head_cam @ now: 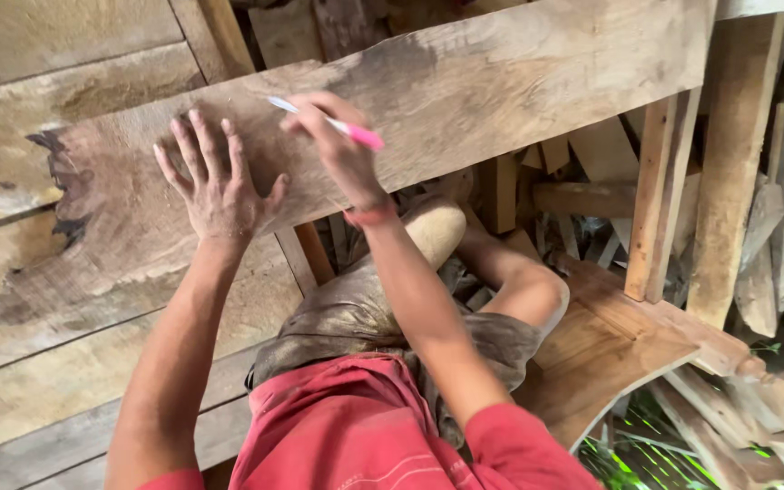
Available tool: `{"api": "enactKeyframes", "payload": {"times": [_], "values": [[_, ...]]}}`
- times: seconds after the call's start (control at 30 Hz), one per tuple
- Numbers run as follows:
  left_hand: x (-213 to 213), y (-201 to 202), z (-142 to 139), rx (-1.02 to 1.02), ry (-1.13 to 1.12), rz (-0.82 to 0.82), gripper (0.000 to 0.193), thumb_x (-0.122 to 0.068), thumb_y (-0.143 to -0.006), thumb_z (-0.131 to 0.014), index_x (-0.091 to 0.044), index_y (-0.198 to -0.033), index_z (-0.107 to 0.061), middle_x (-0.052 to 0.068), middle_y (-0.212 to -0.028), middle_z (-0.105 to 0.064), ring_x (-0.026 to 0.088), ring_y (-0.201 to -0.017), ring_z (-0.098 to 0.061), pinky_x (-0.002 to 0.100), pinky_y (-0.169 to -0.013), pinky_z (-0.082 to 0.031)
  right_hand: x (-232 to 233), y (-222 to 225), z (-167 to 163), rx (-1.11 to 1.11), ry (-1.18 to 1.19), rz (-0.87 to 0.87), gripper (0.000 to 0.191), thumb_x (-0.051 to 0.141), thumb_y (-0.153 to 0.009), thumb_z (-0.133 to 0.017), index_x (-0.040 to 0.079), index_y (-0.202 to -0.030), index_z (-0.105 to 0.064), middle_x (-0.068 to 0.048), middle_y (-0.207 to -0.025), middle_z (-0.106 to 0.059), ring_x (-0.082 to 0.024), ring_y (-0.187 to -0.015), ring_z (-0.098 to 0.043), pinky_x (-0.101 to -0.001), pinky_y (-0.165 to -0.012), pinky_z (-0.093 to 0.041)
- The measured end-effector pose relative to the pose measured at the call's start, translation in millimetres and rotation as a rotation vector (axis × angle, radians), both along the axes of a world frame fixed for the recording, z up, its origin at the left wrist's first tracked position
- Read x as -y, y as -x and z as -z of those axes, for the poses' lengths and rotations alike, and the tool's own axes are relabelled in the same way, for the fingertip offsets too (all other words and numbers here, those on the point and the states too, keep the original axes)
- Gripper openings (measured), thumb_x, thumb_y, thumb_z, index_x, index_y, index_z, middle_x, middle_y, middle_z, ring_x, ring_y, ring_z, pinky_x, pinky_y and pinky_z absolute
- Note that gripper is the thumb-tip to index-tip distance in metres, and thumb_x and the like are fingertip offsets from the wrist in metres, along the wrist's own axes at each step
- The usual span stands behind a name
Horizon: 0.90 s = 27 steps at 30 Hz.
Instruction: The person measures and marks wooden planks with a square and marker, then cuts them to size using a circular saw. They repeat this process for multiple planks, checking fit against a wooden structure.
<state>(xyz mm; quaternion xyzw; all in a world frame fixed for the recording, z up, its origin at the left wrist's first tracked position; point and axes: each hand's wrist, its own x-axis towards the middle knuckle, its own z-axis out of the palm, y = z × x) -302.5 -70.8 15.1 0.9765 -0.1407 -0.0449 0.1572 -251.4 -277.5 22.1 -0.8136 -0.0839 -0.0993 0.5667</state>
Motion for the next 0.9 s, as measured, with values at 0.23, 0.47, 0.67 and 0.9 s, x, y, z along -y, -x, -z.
{"api": "enactKeyframes", "payload": {"times": [0.23, 0.47, 0.67, 0.9], "values": [[4, 0, -4, 0.017, 0.025, -0.011, 0.101, -0.061, -0.094, -0.077, 0.003, -0.162, -0.038, 0.034, -0.171, -0.022, 0.052, -0.159, -0.013, 0.074, -0.124, -0.007, -14, -41, 21, 0.053, 0.213, -0.095, 0.011, 0.004, -0.093, -0.074, 0.007, -0.104, -0.072, -0.002, -0.106, -0.074, -0.013, -0.088, -0.076, -0.0243, -0.075, -0.062], [3, 1, -5, -0.02, 0.023, 0.0, 0.099, -0.061, -0.097, -0.078, 0.005, -0.159, -0.04, 0.035, -0.172, -0.022, 0.053, -0.159, -0.014, 0.075, -0.124, -0.008, -20, -41, 4, -0.168, -0.015, -0.089, 0.011, 0.004, -0.098, -0.068, 0.004, -0.108, -0.073, -0.004, -0.102, -0.078, -0.012, -0.088, -0.078, -0.0241, -0.078, -0.064], [1, 0, -2, -0.022, 0.009, 0.014, 0.098, -0.059, -0.094, -0.076, 0.006, -0.159, -0.04, 0.036, -0.167, -0.021, 0.054, -0.159, -0.014, 0.076, -0.123, -0.008, -19, -41, 1, -0.161, 0.019, -0.11, 0.012, 0.004, -0.098, -0.068, 0.003, -0.109, -0.073, -0.005, -0.101, -0.078, -0.011, -0.088, -0.078, -0.0236, -0.076, -0.064], [1, 1, 4, -0.006, -0.002, 0.015, 0.095, -0.058, -0.095, -0.07, 0.005, -0.16, -0.04, 0.036, -0.17, -0.022, 0.054, -0.158, -0.015, 0.076, -0.122, -0.009, -17, -43, 9, -0.023, 0.18, -0.144, 0.008, 0.005, -0.098, -0.069, 0.005, -0.105, -0.073, -0.005, -0.102, -0.077, -0.012, -0.087, -0.078, -0.0219, -0.076, -0.064]]}}
